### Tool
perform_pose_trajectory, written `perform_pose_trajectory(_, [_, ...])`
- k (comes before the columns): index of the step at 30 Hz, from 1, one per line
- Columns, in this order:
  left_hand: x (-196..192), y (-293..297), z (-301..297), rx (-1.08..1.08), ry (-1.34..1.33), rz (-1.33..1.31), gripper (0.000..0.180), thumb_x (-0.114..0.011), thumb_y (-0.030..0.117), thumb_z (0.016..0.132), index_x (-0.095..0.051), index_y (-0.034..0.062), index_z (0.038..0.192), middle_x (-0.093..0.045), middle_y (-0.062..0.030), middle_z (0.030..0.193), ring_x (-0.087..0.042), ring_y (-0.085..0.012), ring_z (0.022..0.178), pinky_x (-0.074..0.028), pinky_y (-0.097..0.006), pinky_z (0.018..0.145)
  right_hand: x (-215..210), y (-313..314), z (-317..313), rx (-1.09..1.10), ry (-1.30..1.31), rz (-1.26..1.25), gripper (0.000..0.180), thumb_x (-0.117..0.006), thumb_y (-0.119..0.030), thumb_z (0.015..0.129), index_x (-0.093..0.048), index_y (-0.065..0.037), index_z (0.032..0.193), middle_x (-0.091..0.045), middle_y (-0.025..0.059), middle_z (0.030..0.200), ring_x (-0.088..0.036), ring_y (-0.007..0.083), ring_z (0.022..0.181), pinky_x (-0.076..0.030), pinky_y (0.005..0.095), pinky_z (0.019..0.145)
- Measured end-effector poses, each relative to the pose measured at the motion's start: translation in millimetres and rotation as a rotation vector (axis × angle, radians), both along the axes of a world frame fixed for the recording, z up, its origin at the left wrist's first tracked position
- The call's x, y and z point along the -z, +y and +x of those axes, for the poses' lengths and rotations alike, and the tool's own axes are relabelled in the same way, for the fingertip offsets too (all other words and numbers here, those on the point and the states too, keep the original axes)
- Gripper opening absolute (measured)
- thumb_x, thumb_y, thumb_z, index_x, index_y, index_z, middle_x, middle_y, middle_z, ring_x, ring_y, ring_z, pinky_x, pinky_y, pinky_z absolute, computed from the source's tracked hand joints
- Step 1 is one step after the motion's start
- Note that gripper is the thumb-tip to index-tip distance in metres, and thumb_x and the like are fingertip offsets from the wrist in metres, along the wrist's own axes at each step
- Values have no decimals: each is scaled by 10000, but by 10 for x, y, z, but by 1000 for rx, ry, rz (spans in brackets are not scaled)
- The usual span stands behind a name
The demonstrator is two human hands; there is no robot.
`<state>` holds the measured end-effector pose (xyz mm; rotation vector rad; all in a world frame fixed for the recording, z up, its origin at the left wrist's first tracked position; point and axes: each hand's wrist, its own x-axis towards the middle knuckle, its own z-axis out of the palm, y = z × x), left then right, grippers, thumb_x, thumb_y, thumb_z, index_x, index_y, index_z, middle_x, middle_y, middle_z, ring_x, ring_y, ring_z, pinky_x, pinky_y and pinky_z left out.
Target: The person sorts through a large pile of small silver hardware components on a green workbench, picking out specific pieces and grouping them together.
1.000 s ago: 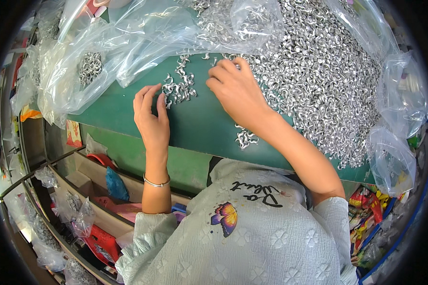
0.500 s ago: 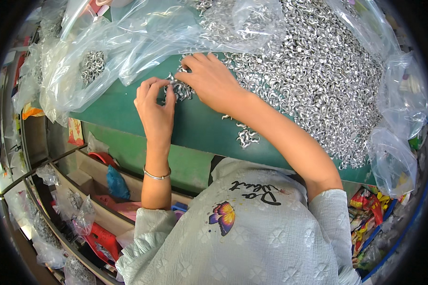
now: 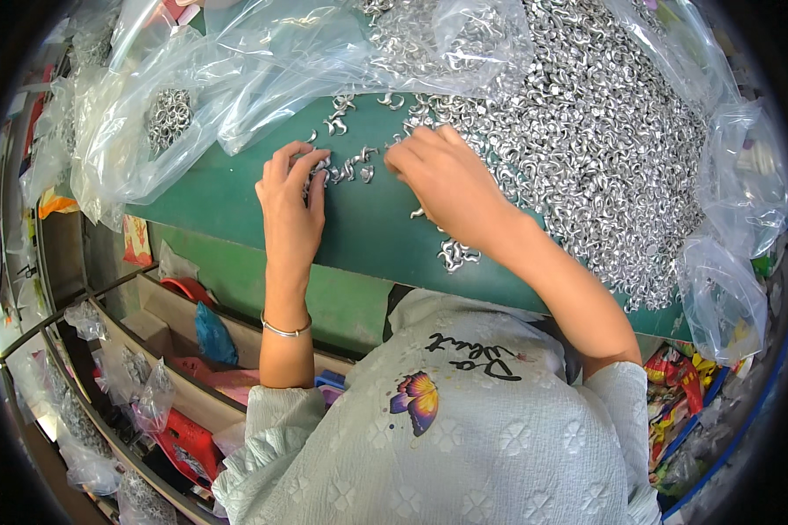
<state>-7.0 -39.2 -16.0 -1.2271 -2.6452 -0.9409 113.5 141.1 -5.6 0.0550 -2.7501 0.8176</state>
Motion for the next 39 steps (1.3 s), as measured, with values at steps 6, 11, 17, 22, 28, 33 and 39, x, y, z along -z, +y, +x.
perform_pose_trajectory(6, [113, -13, -109, 40, -69, 75, 254, -626, -33, 823, -634, 49, 1063, -575, -94, 1064, -561, -280, 938, -411, -377, 801, -184, -110, 276, -107, -228, -7, 174, -672, -37, 803, -593, -41, 958, -577, 105, 971, -539, 298, 915, -419, 374, 798])
perform_pose_trajectory(11, [43, 79, -97, -69, -157, 206, 320, -613, -75, 829, -603, 18, 1135, -550, -149, 1084, -582, -269, 877, -480, -370, 749, -73, -117, -290, 7, 83, -68, 212, -706, -87, 785, -604, -46, 967, -569, 99, 985, -525, 294, 952, -421, 378, 829])
perform_pose_trajectory(17, [-41, 53, -17, -138, -198, 309, 341, -624, -111, 824, -638, 32, 1133, -570, -98, 1103, -581, -143, 799, -472, -268, 641, 62, -174, -334, -92, -34, -13, 207, -717, -106, 778, -613, -47, 947, -572, 75, 995, -523, 278, 971, -424, 380, 866])
perform_pose_trajectory(22, [-66, -47, 307, -15, -212, 297, 244, -654, -82, 813, -655, 31, 1029, -630, -99, 922, -626, -194, 787, -489, -291, 658, 56, -101, -490, -58, 54, -135, 180, -708, -110, 789, -618, -39, 928, -573, 79, 971, -533, 282, 953, -431, 389, 864])
perform_pose_trajectory(28, [17, 32, 797, 135, -308, 265, 237, -671, -91, 794, -628, -13, 1014, -640, -132, 946, -644, -265, 818, -516, -344, 735, 176, -182, -737, -63, 152, 62, 186, -727, -117, 779, -613, -58, 913, -579, 74, 925, -537, 268, 910, -411, 369, 773])
perform_pose_trajectory(33, [20, -48, 731, 85, -303, 311, 217, -659, -91, 802, -642, -3, 999, -650, -144, 956, -644, -282, 881, -515, -350, 765, -59, 23, -296, -60, -95, -184, 155, -727, -107, 756, -604, -46, 829, -596, 85, 787, -561, 294, 843, -444, 392, 782])
perform_pose_trajectory(39, [62, -32, 45, -238, 6, 72, 201, -709, 94, 826, -649, 50, 1014, -590, -98, 1006, -542, -280, 958, -399, -396, 832, -212, 42, -90, -121, -295, -187, 131, -711, -129, 784, -623, -40, 821, -614, 98, 823, -578, 300, 878, -466, 402, 791])
